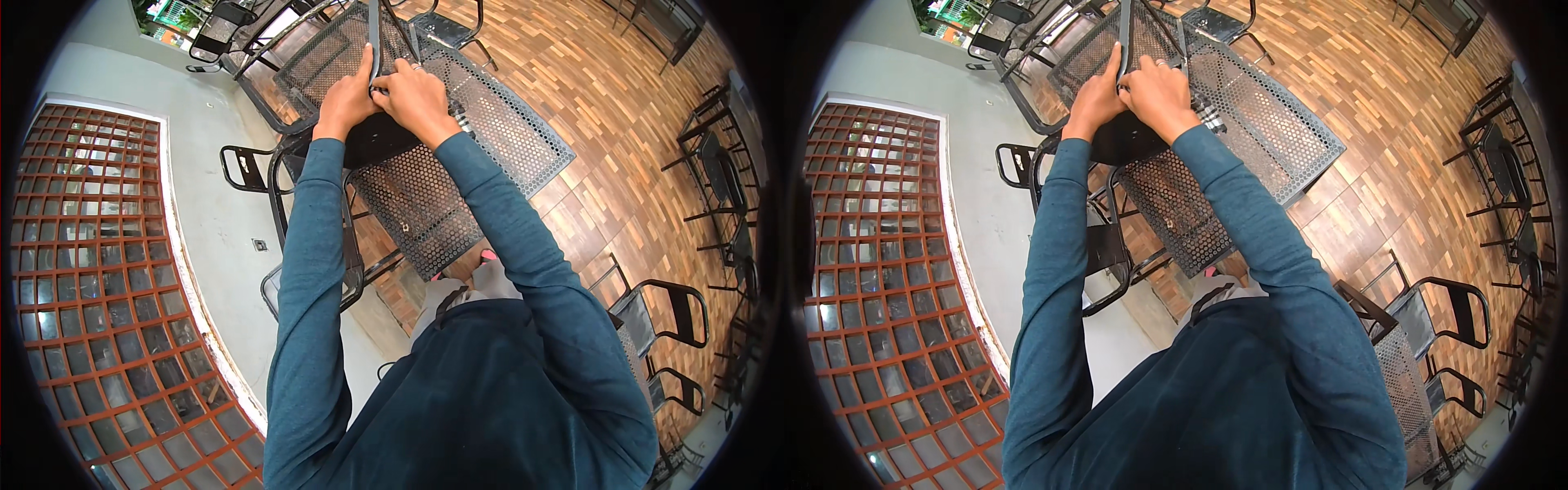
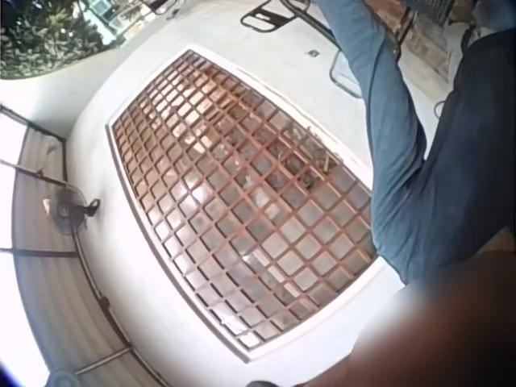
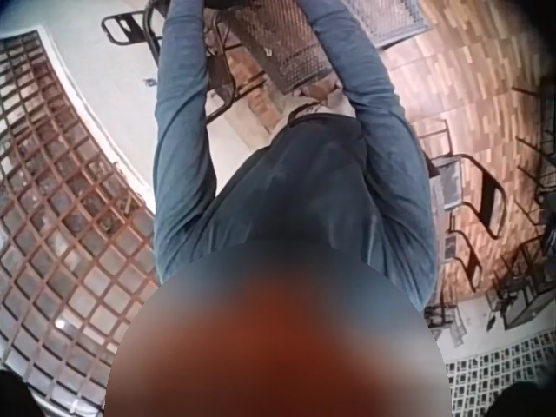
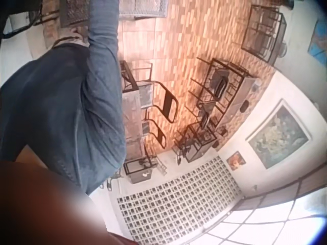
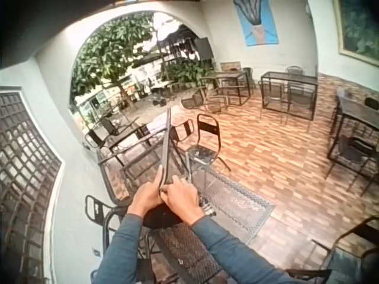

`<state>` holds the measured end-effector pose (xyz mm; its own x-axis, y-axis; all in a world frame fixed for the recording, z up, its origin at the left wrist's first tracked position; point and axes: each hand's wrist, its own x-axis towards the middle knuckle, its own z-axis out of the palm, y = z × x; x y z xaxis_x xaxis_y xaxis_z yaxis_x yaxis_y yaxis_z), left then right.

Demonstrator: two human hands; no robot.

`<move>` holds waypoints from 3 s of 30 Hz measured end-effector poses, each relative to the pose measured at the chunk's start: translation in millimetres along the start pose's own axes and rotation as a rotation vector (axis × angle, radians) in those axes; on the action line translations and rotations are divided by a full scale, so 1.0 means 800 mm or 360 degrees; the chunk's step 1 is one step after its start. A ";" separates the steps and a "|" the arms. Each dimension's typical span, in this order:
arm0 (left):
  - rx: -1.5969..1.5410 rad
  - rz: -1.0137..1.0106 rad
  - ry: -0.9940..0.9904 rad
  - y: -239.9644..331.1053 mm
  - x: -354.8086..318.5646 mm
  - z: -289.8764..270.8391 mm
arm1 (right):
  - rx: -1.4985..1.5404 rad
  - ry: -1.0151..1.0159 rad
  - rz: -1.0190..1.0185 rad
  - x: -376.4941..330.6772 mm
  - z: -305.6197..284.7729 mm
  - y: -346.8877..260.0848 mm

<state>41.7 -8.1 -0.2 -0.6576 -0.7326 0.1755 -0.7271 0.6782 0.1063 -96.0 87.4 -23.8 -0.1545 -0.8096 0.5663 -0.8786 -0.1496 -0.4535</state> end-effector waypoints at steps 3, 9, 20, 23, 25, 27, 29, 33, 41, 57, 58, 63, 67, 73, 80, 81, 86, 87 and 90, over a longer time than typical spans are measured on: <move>0.0012 0.0039 0.0021 -0.001 -0.003 0.001 | 0.0085 -0.0058 0.0068 0.004 -0.004 0.010; 0.0054 0.0072 0.0091 -0.002 -0.002 0.001 | 0.0118 -0.0105 0.0411 0.002 -0.007 0.017; 0.0043 0.0056 0.0066 -0.004 -0.006 0.003 | 0.0255 -0.0085 0.0570 -0.009 -0.011 0.034; 0.0042 0.0013 -0.0001 -0.001 -0.004 -0.003 | 0.0378 -0.0175 0.0469 -0.003 -0.013 0.034; 0.0036 0.0028 0.0011 0.000 -0.004 -0.003 | 0.0426 -0.0211 0.0464 0.000 -0.018 0.040; 0.0040 0.0019 0.0001 0.002 -0.004 -0.004 | 0.0476 -0.0111 0.0609 -0.007 -0.013 0.043; 0.0044 0.0000 -0.0013 0.002 -0.004 -0.004 | 0.0487 -0.0066 0.0660 -0.014 -0.008 0.040; 0.0052 0.0002 0.0003 0.002 -0.003 -0.005 | 0.0525 0.0018 0.0631 -0.017 -0.004 0.048; 0.0132 -0.0067 0.0064 0.008 -0.005 -0.002 | 0.0803 -0.0005 0.0743 -0.028 0.025 0.093; -0.0081 -0.0088 0.0017 -0.014 -0.005 -0.020 | 0.0968 -0.0467 0.0477 -0.045 0.071 0.140; -0.0069 -0.0080 0.0035 -0.016 -0.008 -0.023 | 0.0976 -0.0483 0.0469 -0.042 0.072 0.137; -0.0206 -0.0126 0.0159 -0.021 -0.012 -0.051 | 0.1081 -0.0395 0.0371 -0.018 0.059 0.127; -0.0282 -0.0014 0.0460 -0.057 -0.017 -0.092 | 0.0986 -0.0378 0.0245 0.035 0.004 0.073; -0.0390 -0.0064 0.0692 -0.043 -0.026 -0.127 | 0.0488 -0.0121 0.0048 0.077 -0.038 0.049; -0.0704 -0.0158 0.1064 -0.059 -0.056 -0.132 | 0.0193 0.0014 -0.0293 0.128 -0.096 -0.011; -0.0850 -0.0129 0.1162 -0.067 -0.060 -0.123 | 0.0133 0.0010 -0.0378 0.132 -0.103 -0.023; -0.1420 -0.0217 0.1338 -0.046 -0.089 -0.086 | -0.0074 -0.0108 -0.0558 0.128 -0.109 -0.045; -0.1434 -0.0207 0.1365 -0.046 -0.091 -0.071 | -0.0114 -0.0078 -0.0641 0.127 -0.105 -0.043; -0.1485 -0.0262 0.1442 -0.053 -0.096 -0.045 | -0.0102 -0.0153 -0.0566 0.114 -0.097 -0.047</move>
<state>129.6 21.5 17.1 0.0559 -0.7593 0.6483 -0.1362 0.6375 0.7583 -112.5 63.0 98.4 0.2058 -0.7636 0.6121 -0.8968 -0.3975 -0.1943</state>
